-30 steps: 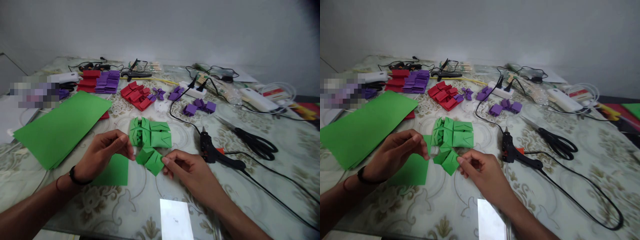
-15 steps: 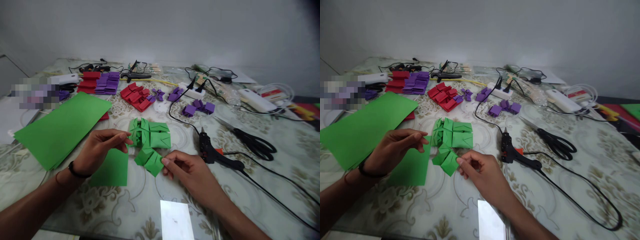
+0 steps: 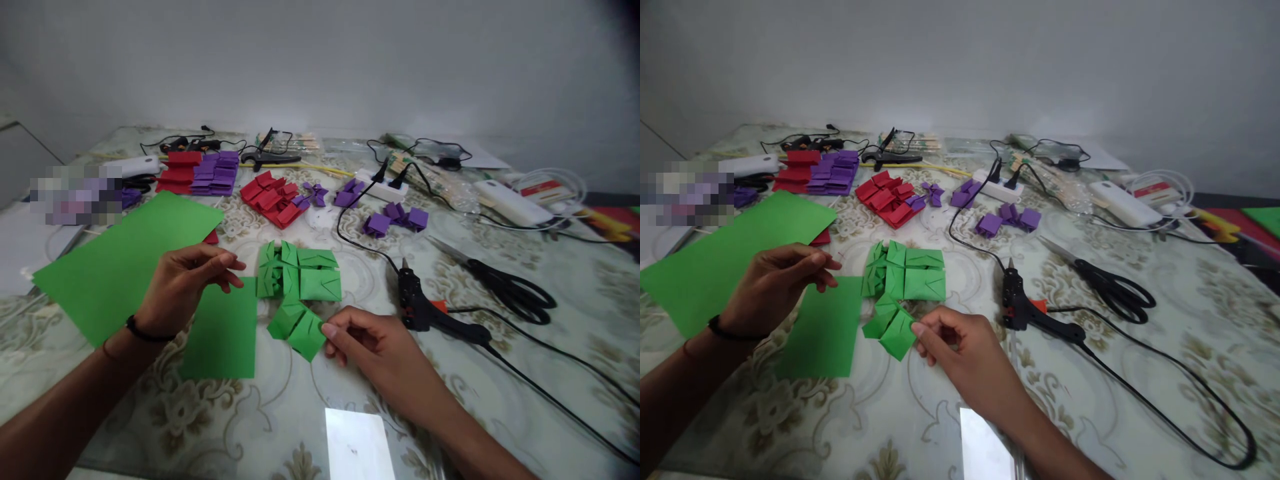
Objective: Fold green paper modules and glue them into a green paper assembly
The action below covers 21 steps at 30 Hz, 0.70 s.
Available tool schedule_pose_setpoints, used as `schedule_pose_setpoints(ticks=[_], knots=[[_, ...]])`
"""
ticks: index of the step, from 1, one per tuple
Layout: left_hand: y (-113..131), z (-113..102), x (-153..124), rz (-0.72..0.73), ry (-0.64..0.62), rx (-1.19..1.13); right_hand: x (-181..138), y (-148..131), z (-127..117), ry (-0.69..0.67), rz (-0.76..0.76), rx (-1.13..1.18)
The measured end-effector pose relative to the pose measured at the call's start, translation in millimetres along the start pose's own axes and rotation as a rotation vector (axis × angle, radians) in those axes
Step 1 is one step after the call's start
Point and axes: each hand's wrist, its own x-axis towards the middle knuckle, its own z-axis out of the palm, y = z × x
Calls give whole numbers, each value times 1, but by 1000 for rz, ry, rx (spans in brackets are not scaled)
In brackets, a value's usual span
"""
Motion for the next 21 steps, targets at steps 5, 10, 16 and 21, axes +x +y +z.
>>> schedule_pose_setpoints(ticks=[5, 10, 16, 21], knots=[[-8, -8, 14, -19, 63, -133, 0, 1, -1, -9, -18, 6], [-13, -13, 20, -34, 33, -181, 0, 1, -2, -14, -27, 15], [-9, -15, 21, -41, 107, -39, -1, 2, -3, -15, -32, 28], [-8, -15, 20, -24, 151, 4, -1, 1, -3, -29, -27, 35]])
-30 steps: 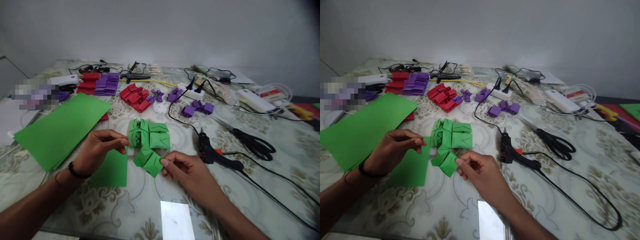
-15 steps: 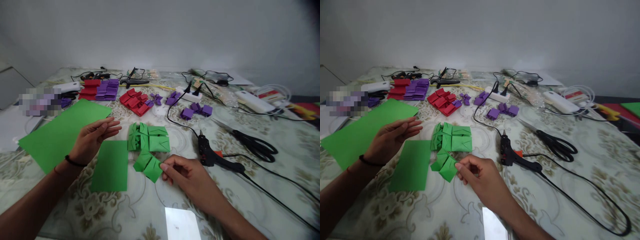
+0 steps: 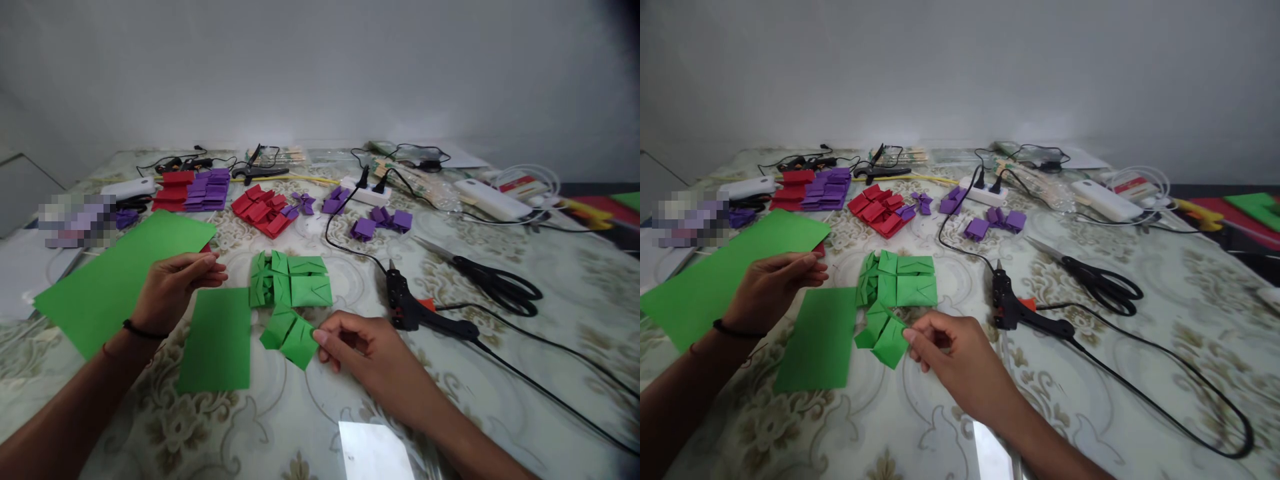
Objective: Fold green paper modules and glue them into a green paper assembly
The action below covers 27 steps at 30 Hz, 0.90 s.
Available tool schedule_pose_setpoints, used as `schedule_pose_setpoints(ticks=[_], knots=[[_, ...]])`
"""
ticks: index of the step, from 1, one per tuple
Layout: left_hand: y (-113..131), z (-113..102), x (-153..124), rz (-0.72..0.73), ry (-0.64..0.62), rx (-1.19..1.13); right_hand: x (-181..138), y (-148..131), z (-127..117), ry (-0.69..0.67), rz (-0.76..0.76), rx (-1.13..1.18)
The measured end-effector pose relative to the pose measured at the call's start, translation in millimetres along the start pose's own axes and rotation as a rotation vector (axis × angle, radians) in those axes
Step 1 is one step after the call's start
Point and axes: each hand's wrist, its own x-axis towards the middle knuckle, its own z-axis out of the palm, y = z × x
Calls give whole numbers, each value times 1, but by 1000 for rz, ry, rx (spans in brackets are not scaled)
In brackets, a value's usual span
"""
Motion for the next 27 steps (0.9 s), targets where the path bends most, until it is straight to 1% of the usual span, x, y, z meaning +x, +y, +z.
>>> schedule_pose_setpoints(ticks=[7, 13, 19, 22, 25, 27], knots=[[-1, -1, 1, 49, -9, -14, -1, 2, 0, -3, -8, -8], [-6, -5, 6, 40, -34, -44, 0, 0, -1, -4, -4, -16], [-13, -7, 9, 106, -48, -39, 0, -2, -1, -6, -5, -24], [-12, -7, 10, 124, -33, -24, 0, -3, -1, -6, -7, -20], [-9, -6, 7, 127, -46, -11, 0, -2, -1, -2, -5, -12], [-5, -2, 0, 137, -80, 17, 0, -3, 0, -1, 1, -1]])
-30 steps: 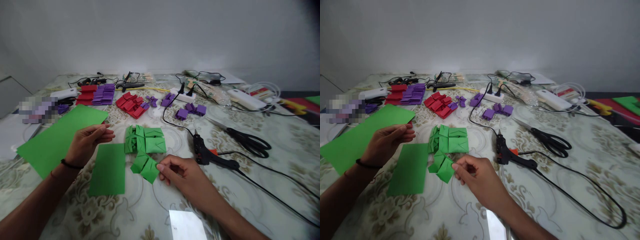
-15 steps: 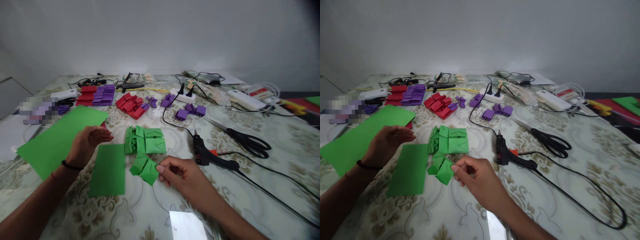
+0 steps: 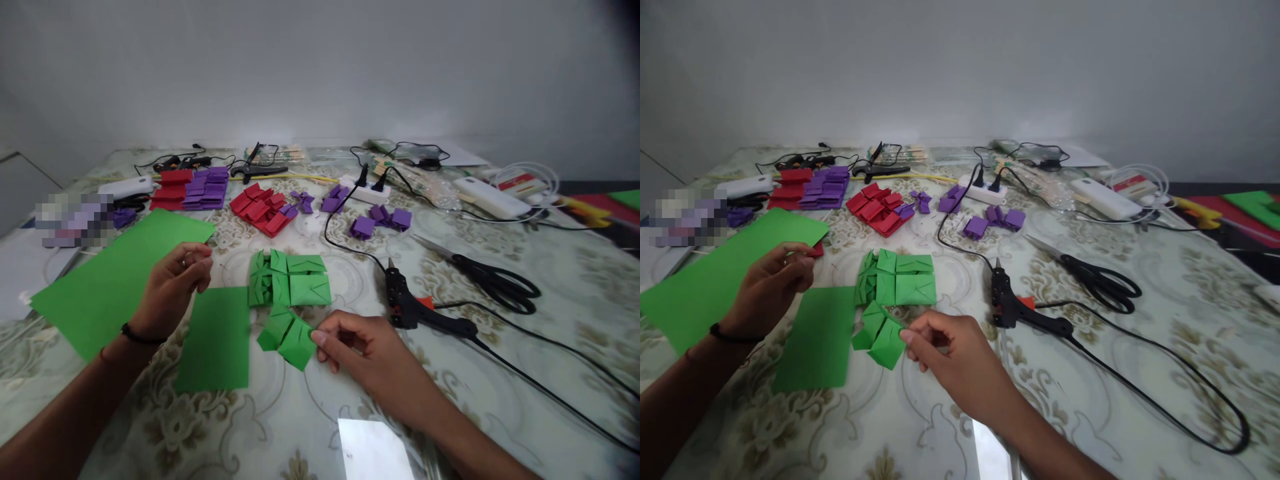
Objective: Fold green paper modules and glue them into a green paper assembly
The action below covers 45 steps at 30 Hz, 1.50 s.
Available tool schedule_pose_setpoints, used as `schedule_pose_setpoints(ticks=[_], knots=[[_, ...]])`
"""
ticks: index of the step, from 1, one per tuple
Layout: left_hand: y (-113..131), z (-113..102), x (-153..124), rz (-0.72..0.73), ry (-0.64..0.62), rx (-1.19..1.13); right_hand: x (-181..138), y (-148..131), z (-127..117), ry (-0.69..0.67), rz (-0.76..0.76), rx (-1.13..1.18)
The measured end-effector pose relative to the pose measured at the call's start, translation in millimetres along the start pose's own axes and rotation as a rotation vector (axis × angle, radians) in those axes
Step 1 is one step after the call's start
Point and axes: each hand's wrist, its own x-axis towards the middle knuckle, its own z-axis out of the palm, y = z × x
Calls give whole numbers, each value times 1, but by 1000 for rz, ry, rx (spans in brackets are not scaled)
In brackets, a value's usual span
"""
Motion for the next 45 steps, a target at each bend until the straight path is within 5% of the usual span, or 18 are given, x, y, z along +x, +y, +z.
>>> schedule_pose_setpoints(ticks=[4, 7, 11, 18, 29, 45], knots=[[12, 15, -23, 23, -230, 181, -2, -2, 3, -25, 19, 21], [17, 29, -43, -91, -475, 124, -4, -4, 8, -67, 28, 24], [15, 42, -61, -164, -614, 262, -5, -4, 15, -118, 32, 30], [8, 47, -70, -179, -521, 419, -5, 0, 21, -124, 39, -23], [13, 49, -69, -157, -544, 371, -5, 0, 20, -144, -77, -158], [8, 41, -63, -140, -455, 291, -1, -2, 10, 7, 32, -55]])
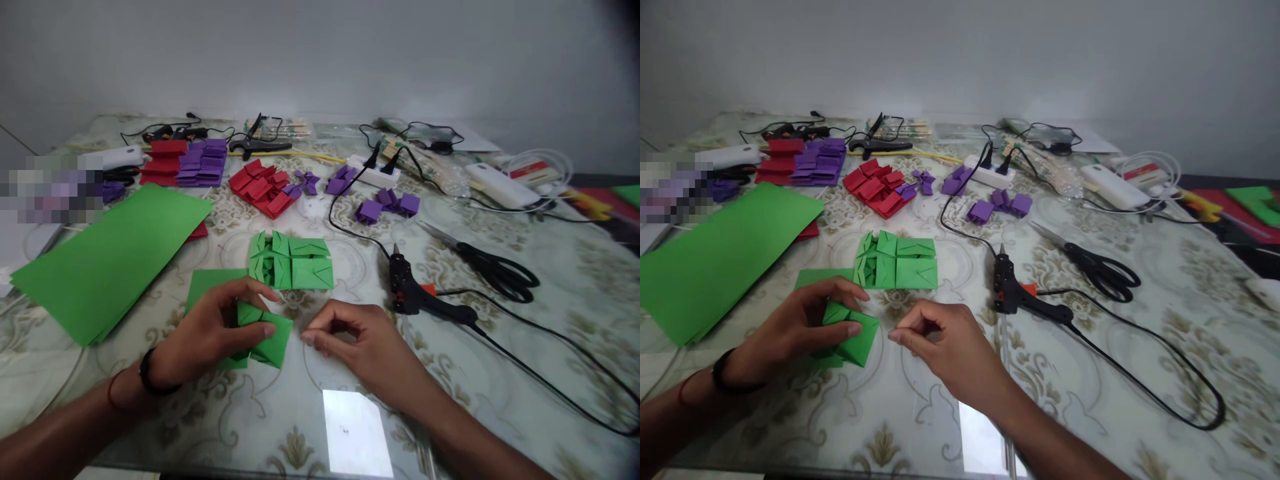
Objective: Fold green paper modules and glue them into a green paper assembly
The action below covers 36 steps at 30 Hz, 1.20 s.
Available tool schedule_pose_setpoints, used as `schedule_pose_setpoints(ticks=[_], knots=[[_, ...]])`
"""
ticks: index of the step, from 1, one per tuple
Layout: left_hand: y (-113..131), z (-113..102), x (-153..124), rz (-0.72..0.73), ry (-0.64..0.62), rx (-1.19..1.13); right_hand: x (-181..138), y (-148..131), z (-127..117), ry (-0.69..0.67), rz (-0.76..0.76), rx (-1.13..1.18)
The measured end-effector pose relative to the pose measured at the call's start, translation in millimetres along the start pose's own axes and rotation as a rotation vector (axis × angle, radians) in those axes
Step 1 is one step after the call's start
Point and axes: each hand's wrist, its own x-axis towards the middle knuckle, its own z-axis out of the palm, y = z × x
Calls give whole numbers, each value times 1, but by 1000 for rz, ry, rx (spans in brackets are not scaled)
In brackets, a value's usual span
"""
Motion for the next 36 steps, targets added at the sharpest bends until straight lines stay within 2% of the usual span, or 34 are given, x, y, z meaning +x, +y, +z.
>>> schedule_pose_setpoints(ticks=[9, 13, 23, 27, 31, 36], knots=[[-2, 0, 0, 27, -12, -4, -4, -2, -6, -20, -138, -116], [-3, 1, -1, 33, -12, -5, -3, 3, -6, -14, -126, -128], [-7, 3, -1, 37, 5, 46, 0, -2, -4, 7, -50, 20], [-6, 3, 0, 39, 5, 76, -1, -5, -3, 21, -66, -5], [-5, 3, 0, 38, -23, 110, -4, -4, -4, 32, -123, 21], [-6, 4, -1, 35, -23, 94, -7, 1, -7, 29, -308, -1]])
